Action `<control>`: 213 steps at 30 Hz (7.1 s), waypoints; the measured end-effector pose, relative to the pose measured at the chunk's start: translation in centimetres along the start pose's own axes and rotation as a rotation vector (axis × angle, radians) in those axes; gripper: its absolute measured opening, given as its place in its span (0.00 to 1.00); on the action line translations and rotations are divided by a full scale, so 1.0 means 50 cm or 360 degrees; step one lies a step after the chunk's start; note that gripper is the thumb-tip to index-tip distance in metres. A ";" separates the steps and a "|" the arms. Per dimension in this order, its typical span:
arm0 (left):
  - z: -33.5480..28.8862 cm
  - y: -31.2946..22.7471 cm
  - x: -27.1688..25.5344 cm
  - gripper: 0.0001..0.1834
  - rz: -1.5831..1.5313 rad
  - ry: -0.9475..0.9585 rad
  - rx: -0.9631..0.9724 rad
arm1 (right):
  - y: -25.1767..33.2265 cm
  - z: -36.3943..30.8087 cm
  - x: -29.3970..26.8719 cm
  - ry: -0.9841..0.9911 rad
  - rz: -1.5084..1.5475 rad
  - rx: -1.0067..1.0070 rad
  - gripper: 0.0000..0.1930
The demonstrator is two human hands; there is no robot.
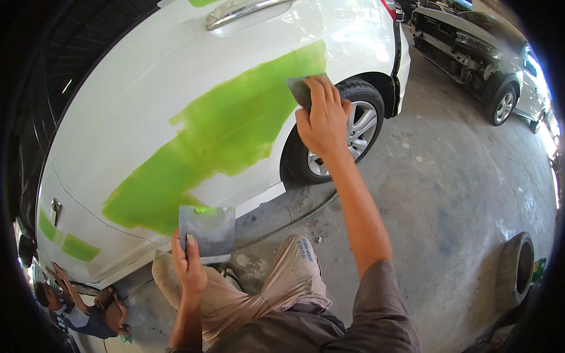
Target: Sanding and smoothing green body filler on a white car door using hand tools.
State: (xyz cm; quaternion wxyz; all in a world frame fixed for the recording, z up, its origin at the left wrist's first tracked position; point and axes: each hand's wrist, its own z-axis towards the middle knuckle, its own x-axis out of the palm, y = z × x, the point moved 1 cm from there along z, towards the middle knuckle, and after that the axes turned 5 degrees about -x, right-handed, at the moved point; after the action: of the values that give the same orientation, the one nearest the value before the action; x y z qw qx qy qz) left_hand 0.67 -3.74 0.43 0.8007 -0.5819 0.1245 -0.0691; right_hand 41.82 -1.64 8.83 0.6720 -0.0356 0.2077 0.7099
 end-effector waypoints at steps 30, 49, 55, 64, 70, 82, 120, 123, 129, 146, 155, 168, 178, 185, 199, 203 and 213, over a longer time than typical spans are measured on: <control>0.079 0.101 0.052 0.18 0.0134 0.0084 -0.0347 | -0.178 -0.016 0.120 0.0281 -0.0220 -0.0329 0.35; 0.056 0.078 0.052 0.15 0.0240 0.0004 -0.0330 | -0.164 0.172 0.109 -0.0024 -0.0272 -0.0400 0.27; 0.063 0.095 0.053 0.19 0.0209 0.0107 -0.0376 | -0.126 0.097 0.088 0.0267 -0.0194 -0.0375 0.26; 0.064 0.086 0.067 0.17 0.0135 0.0112 -0.0317 | -0.156 -0.048 0.084 0.0441 -0.0255 -0.0352 0.31; 0.057 0.079 0.076 0.17 0.0114 0.0059 -0.0279 | -0.169 0.028 0.047 0.0146 -0.0176 -0.0364 0.31; 0.069 0.076 0.081 0.15 0.0206 0.0032 -0.0296 | -0.202 0.175 0.101 0.0004 -0.0267 -0.0440 0.29; 0.074 0.090 0.088 0.14 0.0145 0.0037 -0.0338 | -0.196 0.131 0.068 0.0185 -0.0236 -0.0364 0.26; 0.076 0.085 0.101 0.14 0.0059 0.0037 -0.0342 | -0.190 0.047 0.081 0.0174 -0.0200 -0.0270 0.28; 0.076 0.070 0.110 0.15 0.0134 0.0121 -0.0298 | -0.172 -0.026 0.077 0.0304 -0.0137 -0.0247 0.30; 0.055 0.089 0.082 0.16 0.0130 0.0118 -0.0377 | -0.184 0.164 0.067 0.0193 -0.0214 -0.0351 0.24; 0.063 0.051 0.132 0.18 -0.0170 0.0112 -0.0417 | -0.165 -0.047 0.062 0.0403 -0.0246 -0.0310 0.29; 0.044 0.018 0.147 0.20 -0.1093 -0.0060 -0.0917 | 0.155 -0.242 -0.001 0.1061 0.2504 0.0421 0.32; -0.044 0.012 0.035 0.21 -0.0876 -0.0201 -0.0553 | 0.217 -0.262 0.028 0.1570 0.1630 0.0010 0.29; -0.035 -0.014 -0.027 0.19 0.0067 -0.0465 -0.0053 | 0.258 -0.278 -0.026 0.1025 0.3051 0.2085 0.31; -0.064 -0.061 -0.004 0.21 0.1082 0.0302 0.0016 | 0.288 -0.245 -0.053 0.1270 0.3381 0.2558 0.28; -0.068 -0.022 0.013 0.20 0.0596 0.0102 -0.0036 | 0.252 -0.221 -0.069 0.1129 0.3340 0.1696 0.30; -0.005 -0.064 0.088 0.23 -0.0780 -0.0065 -0.0319 | 0.264 -0.149 -0.083 0.0952 0.1833 -0.0437 0.33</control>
State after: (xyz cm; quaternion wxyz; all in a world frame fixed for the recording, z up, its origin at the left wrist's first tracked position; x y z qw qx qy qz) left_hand 4.91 -6.12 2.88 0.7008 -0.6723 -0.0302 -0.2366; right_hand 27.74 -8.23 6.69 0.0879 -0.1997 0.2788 0.9352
